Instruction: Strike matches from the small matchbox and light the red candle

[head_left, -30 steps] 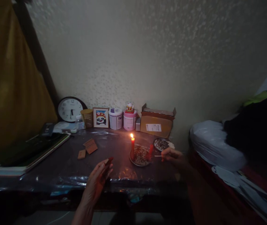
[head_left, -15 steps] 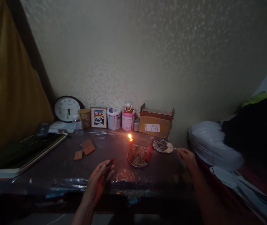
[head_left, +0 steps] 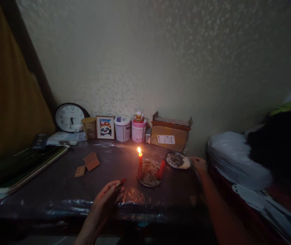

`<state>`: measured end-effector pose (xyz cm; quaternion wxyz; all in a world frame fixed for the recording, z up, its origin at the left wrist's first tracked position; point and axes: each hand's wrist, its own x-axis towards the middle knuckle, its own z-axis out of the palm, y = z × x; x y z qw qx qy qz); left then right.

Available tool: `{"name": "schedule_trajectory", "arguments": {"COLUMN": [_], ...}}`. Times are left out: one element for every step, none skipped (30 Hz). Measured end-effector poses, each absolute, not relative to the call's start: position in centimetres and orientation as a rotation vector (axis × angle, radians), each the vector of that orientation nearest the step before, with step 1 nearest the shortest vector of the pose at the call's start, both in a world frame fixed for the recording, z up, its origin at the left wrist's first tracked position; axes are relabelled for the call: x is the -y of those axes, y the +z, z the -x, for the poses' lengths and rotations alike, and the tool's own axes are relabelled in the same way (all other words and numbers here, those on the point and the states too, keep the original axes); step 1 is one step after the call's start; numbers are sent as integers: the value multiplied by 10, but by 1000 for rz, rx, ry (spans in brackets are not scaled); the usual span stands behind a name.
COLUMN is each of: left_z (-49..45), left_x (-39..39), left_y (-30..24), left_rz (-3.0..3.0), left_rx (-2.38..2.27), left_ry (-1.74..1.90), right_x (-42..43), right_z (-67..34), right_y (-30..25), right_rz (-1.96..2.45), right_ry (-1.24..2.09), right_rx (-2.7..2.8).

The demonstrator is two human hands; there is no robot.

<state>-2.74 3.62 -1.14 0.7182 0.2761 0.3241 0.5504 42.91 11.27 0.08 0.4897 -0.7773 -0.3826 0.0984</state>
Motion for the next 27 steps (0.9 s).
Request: {"name": "schedule_trajectory", "arguments": {"left_z": [27,27,27,27,27,27,26,26,26,26,27,27,27,27,27,27,28,27,27,27,27,27,27,28,28,28,28], "left_x": [-37,-37,-37,-38,-38,-37,-37,-37,-37,-38,-38,-39,-40,-40,-40,-40,-40,-40,-40,-39,-39,-39,-39,-39,-39,-39,-39], "left_y": [-12,-13,-14,-15,-16,-16,-17,-17,-18,-19,-20,-21,-22,-23,-23,-23,-22,-22,-21,-20,-20,-19,-19,-19,-19,-19,-20], "left_rz": [-614,-617,-619,-618,-613,-605,-595,-585,-575,-569,-564,-562,-561,-562,-565,-565,-563,-561,-558,-556,-555,-556,-559,-561,-562,-565,-568], "left_rx": [-713,-708,-703,-701,-702,-704,-705,-705,-704,-705,-707,-712,-717,-721,-723,-722,-717,-712,-705,-698,-693,-690,-690,-692,-696,-700,-703], "left_ry": [1213,1209,1204,1199,1195,1191,1188,1187,1190,1191,1192,1193,1191,1191,1192,1194,1196,1194,1190,1187,1183,1181,1181,1181,1178,1173,1171], "right_x": [-115,-118,-120,-122,-124,-126,-128,-130,-131,-132,-134,-135,-136,-137,-138,-139,-139,-140,-141,-141,-141,-141,-141,-140,-139,-138,-137], "right_z": [-427,-425,-424,-422,-421,-420,-420,-420,-420,-421,-421,-422,-422,-422,-422,-422,-421,-421,-420,-419,-418,-417,-415,-414,-412,-410,-408], "right_y": [1,1,2,2,3,4,4,4,4,4,3,2,1,-1,-2,-2,-3,-3,-3,-2,-2,-1,0,2,3,4,6], "right_rz": [1900,1913,1926,1939,1951,1960,1966,1969,1971,1973,1976,1983,1991,2002,2011,2018,2022,2022,2020,2018,2016,2014,2012,2005,1995,1978,1956], "right_ry": [253,269,286,302,317,329,338,344,348,351,353,357,362,367,373,378,382,382,381,378,374,370,365,358,347,332,313], "right_rx": [943,955,965,972,975,977,978,979,981,984,986,986,982,975,967,960,954,951,949,946,941,934,925,918,912,908,907]}}
